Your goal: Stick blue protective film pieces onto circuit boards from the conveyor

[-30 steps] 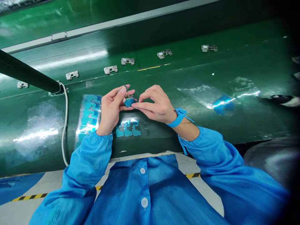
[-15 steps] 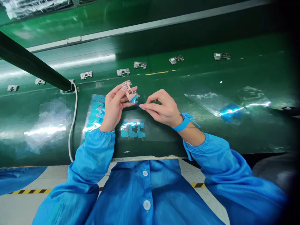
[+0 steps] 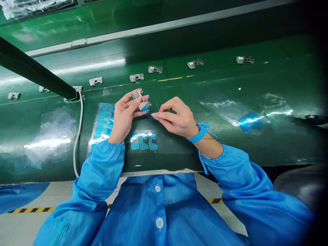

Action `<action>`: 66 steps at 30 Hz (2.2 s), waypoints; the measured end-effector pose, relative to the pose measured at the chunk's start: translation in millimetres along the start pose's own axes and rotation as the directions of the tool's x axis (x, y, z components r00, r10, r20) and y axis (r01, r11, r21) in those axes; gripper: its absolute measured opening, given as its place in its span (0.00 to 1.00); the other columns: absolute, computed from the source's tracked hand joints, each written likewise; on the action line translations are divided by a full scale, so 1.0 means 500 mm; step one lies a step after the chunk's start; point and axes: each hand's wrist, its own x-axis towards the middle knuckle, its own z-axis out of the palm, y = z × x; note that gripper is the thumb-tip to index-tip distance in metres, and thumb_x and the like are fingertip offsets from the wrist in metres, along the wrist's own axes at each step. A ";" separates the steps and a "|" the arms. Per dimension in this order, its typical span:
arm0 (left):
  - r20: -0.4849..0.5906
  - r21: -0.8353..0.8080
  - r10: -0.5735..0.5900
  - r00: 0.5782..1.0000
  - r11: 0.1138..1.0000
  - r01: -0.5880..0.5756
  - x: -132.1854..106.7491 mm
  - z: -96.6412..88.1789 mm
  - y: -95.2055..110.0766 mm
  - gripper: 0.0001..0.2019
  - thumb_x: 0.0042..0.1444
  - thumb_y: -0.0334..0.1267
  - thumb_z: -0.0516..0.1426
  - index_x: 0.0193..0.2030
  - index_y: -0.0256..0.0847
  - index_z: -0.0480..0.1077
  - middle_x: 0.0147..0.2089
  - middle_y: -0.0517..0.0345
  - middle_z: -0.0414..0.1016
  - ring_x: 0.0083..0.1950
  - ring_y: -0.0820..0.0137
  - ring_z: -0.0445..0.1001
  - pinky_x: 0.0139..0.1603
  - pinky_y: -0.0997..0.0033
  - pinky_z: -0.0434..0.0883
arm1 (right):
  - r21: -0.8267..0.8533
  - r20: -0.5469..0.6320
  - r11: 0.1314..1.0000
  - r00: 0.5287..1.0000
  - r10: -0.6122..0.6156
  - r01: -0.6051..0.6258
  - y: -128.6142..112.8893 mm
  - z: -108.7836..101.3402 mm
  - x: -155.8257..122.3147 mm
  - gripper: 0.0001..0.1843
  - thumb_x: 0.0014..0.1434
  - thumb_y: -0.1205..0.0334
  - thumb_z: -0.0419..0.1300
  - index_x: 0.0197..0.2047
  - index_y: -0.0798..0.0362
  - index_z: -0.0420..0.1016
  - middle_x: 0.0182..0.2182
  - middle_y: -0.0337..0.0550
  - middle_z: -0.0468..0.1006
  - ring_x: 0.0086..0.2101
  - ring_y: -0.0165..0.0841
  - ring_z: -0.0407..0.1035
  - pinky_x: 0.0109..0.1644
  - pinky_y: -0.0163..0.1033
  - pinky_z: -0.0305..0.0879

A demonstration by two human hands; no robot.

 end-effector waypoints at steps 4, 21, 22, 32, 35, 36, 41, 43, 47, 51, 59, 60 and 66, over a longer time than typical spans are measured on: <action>-0.032 -0.025 0.014 0.999 1.000 -0.015 0.003 -0.005 0.004 0.16 0.66 0.39 0.70 0.58 0.41 0.77 0.56 0.51 0.90 0.49 0.62 0.91 0.43 0.67 0.89 | -0.018 0.025 0.999 0.999 0.026 -0.026 0.001 0.000 0.000 0.12 0.73 0.67 0.68 0.55 0.41 0.83 0.39 0.41 0.80 0.38 0.36 0.71 0.39 0.45 0.68; -0.138 -0.011 0.177 0.975 0.984 -0.180 0.036 -0.052 0.005 0.26 0.61 0.43 0.74 0.62 0.42 0.72 0.56 0.48 0.89 0.54 0.56 0.90 0.60 0.55 0.87 | -0.052 -0.005 0.999 1.000 -0.009 0.009 -0.001 -0.003 0.007 0.11 0.72 0.70 0.68 0.53 0.45 0.82 0.37 0.41 0.79 0.36 0.34 0.70 0.37 0.43 0.68; -0.126 -0.013 0.185 0.975 0.982 -0.188 0.036 -0.051 0.005 0.29 0.59 0.42 0.75 0.63 0.42 0.72 0.54 0.48 0.89 0.58 0.54 0.89 0.62 0.53 0.87 | -0.051 -0.002 0.999 1.000 -0.009 0.009 -0.001 -0.003 0.007 0.11 0.72 0.70 0.68 0.53 0.45 0.82 0.37 0.41 0.79 0.36 0.34 0.69 0.37 0.43 0.68; -0.050 0.122 0.165 0.985 0.980 -0.158 0.010 -0.028 0.018 0.37 0.57 0.39 0.76 0.71 0.50 0.70 0.58 0.51 0.88 0.59 0.56 0.89 0.63 0.56 0.86 | -0.018 0.009 0.999 1.000 0.029 -0.029 0.003 -0.002 0.003 0.11 0.71 0.68 0.69 0.52 0.43 0.85 0.38 0.42 0.79 0.36 0.35 0.68 0.35 0.44 0.66; -0.050 0.135 0.175 0.983 0.977 -0.167 0.009 -0.027 0.014 0.37 0.56 0.43 0.77 0.70 0.49 0.72 0.52 0.52 0.89 0.59 0.55 0.89 0.58 0.58 0.88 | -0.018 0.020 0.999 0.999 0.045 -0.045 0.004 -0.002 0.001 0.11 0.72 0.67 0.68 0.52 0.41 0.86 0.37 0.41 0.80 0.35 0.35 0.69 0.36 0.44 0.67; -0.042 0.133 0.177 0.983 0.976 -0.170 0.008 -0.027 0.013 0.36 0.57 0.43 0.77 0.70 0.49 0.73 0.52 0.51 0.89 0.60 0.54 0.88 0.58 0.57 0.88 | -0.018 0.024 0.999 0.999 0.047 -0.047 0.004 -0.002 0.001 0.11 0.72 0.67 0.68 0.52 0.41 0.86 0.37 0.41 0.80 0.35 0.35 0.69 0.36 0.44 0.67; -0.011 0.109 0.151 0.988 0.983 -0.149 0.006 -0.022 0.015 0.33 0.61 0.46 0.75 0.71 0.48 0.74 0.52 0.51 0.89 0.65 0.52 0.86 0.59 0.56 0.88 | -0.020 0.031 0.999 0.999 0.044 -0.044 0.004 -0.003 0.002 0.10 0.72 0.67 0.68 0.51 0.42 0.86 0.37 0.41 0.80 0.35 0.35 0.69 0.36 0.43 0.66; -0.007 0.100 0.141 0.990 0.985 -0.139 0.007 -0.021 0.017 0.30 0.62 0.48 0.74 0.69 0.47 0.76 0.49 0.51 0.90 0.64 0.52 0.86 0.56 0.56 0.89 | -0.024 0.029 0.999 0.999 0.037 -0.036 0.004 -0.003 0.003 0.09 0.72 0.67 0.68 0.51 0.43 0.85 0.37 0.42 0.79 0.35 0.35 0.68 0.36 0.43 0.66; -0.011 0.114 0.134 0.991 0.985 -0.131 0.007 -0.022 0.018 0.25 0.64 0.49 0.72 0.64 0.46 0.78 0.49 0.53 0.90 0.48 0.58 0.91 0.46 0.61 0.90 | -0.031 0.066 0.997 0.996 0.068 -0.066 0.004 -0.004 0.002 0.08 0.72 0.66 0.68 0.50 0.43 0.86 0.38 0.42 0.80 0.36 0.35 0.69 0.36 0.43 0.67; -0.020 0.145 0.125 0.992 0.982 -0.121 0.006 -0.025 0.012 0.22 0.64 0.49 0.73 0.61 0.46 0.80 0.50 0.53 0.90 0.41 0.61 0.91 0.39 0.64 0.90 | -0.024 0.060 0.998 0.996 0.066 -0.064 0.005 -0.003 0.001 0.08 0.72 0.66 0.68 0.50 0.43 0.86 0.38 0.42 0.80 0.36 0.36 0.69 0.35 0.43 0.67; 0.001 0.098 0.067 0.998 0.993 -0.067 0.010 -0.027 0.012 0.29 0.59 0.42 0.76 0.66 0.47 0.77 0.55 0.52 0.90 0.45 0.61 0.91 0.43 0.63 0.90 | -0.025 0.075 0.996 0.993 0.086 -0.084 0.004 -0.003 0.000 0.08 0.72 0.65 0.67 0.49 0.43 0.86 0.38 0.43 0.80 0.36 0.36 0.70 0.36 0.43 0.68; 0.003 0.099 0.062 0.998 0.993 -0.062 0.009 -0.027 0.012 0.29 0.60 0.43 0.75 0.66 0.46 0.77 0.55 0.52 0.90 0.45 0.61 0.91 0.44 0.64 0.90 | -0.026 0.080 0.995 0.992 0.098 -0.097 0.003 -0.004 0.001 0.08 0.72 0.65 0.67 0.49 0.43 0.86 0.38 0.43 0.80 0.36 0.36 0.70 0.36 0.44 0.68; -0.069 0.161 0.010 0.998 0.987 0.001 0.052 -0.027 0.001 0.24 0.60 0.53 0.75 0.51 0.40 0.74 0.48 0.49 0.90 0.34 0.68 0.88 0.28 0.73 0.82 | -0.040 -0.063 0.994 0.993 0.096 -0.098 0.017 -0.022 0.016 0.08 0.73 0.67 0.67 0.51 0.45 0.85 0.40 0.44 0.80 0.38 0.36 0.71 0.38 0.43 0.70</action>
